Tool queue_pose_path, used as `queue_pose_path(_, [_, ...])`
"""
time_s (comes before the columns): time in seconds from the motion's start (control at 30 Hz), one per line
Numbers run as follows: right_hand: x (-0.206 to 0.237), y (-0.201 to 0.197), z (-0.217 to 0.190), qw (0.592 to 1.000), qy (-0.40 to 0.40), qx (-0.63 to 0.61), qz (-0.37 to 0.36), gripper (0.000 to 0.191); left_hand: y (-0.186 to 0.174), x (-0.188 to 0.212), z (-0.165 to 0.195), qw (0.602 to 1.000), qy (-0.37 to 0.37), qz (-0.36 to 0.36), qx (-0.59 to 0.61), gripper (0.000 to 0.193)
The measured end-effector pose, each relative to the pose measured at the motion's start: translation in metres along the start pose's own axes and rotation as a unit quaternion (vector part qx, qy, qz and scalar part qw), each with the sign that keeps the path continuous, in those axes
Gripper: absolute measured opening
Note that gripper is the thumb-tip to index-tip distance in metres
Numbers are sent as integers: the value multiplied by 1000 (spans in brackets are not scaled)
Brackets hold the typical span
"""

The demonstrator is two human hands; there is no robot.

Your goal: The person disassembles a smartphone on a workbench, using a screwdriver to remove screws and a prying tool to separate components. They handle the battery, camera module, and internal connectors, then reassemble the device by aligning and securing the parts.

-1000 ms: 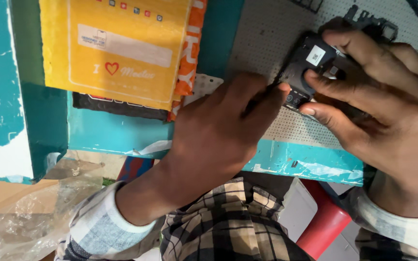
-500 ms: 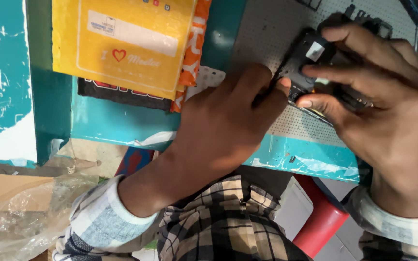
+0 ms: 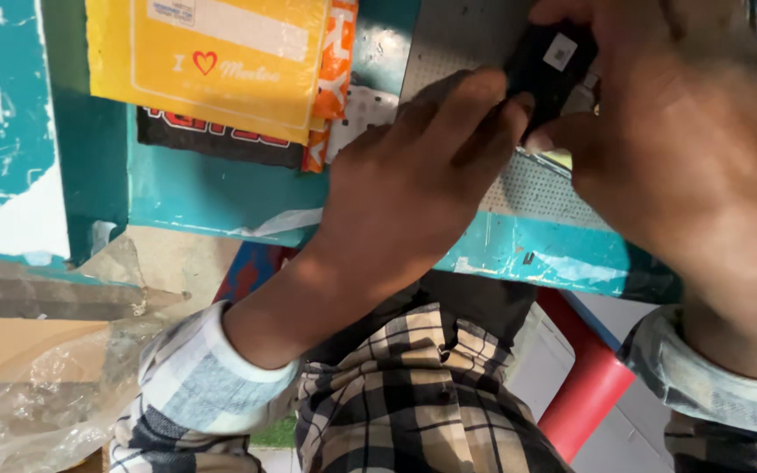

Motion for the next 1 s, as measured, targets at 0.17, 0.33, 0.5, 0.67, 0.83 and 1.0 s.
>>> queue_pose_path(0.17, [-9,3,8,999,5,-37,-4,48,7,-4,5,996,22,14,-90,14])
queue_pose_path(0.33, [5,10,32,996,24,-80,-14,51,13,0,1,998,19,-16,-64,18])
queue_pose_path(0.5, [12,12,43,990,-45,-130,32,44,14,0,-3,999,11,-20,-46,29])
queue_pose_path(0.67, [22,12,47,980,-42,-171,90,37,9,-1,0,998,26,-23,-59,37])
queue_pose_path(0.83, [19,6,46,974,-88,-175,115,36,4,-2,0,999,17,-38,-6,31])
queue_pose_path(1.0, [22,3,41,969,-142,-156,130,33,1,-6,0,999,17,-35,13,26])
Point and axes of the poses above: each hand's wrist, its own x-axis away from the middle knuckle, its own y-axis out of the palm, z = x × y, the point moved 9 cm from there along -x, towards the middle knuckle, and after that the axes turned 1 degree about -y, right-handed, at the moved point
